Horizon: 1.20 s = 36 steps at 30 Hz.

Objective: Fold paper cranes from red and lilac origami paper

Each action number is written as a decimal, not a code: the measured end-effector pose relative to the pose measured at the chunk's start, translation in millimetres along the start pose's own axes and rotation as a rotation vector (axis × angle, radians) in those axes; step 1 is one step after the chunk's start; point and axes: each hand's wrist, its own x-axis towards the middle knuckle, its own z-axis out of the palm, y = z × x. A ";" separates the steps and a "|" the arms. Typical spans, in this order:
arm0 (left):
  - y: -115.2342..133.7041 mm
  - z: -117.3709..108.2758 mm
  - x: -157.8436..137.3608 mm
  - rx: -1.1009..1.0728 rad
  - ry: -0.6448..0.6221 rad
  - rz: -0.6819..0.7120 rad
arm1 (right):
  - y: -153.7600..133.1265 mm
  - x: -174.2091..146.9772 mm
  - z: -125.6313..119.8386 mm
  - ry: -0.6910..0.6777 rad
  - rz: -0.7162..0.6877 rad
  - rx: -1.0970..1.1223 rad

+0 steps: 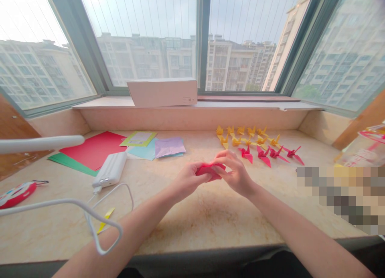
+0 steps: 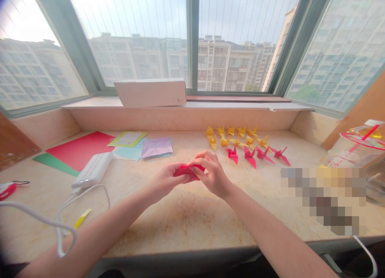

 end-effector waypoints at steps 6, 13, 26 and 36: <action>-1.8 -1.7 1.5 -0.024 0.012 -0.046 | 2.5 -0.6 -1.3 0.025 -0.058 -0.014; 1.7 0.3 -0.3 0.003 0.030 -0.069 | 4.0 -1.3 -3.3 0.023 -0.162 -0.092; 0.4 2.9 -1.0 0.061 -0.036 -0.020 | 9.2 -0.8 2.2 0.023 -0.131 -0.114; 1.6 -0.5 -0.8 0.038 0.003 -0.120 | 6.8 0.7 -8.7 -0.130 -0.264 -0.169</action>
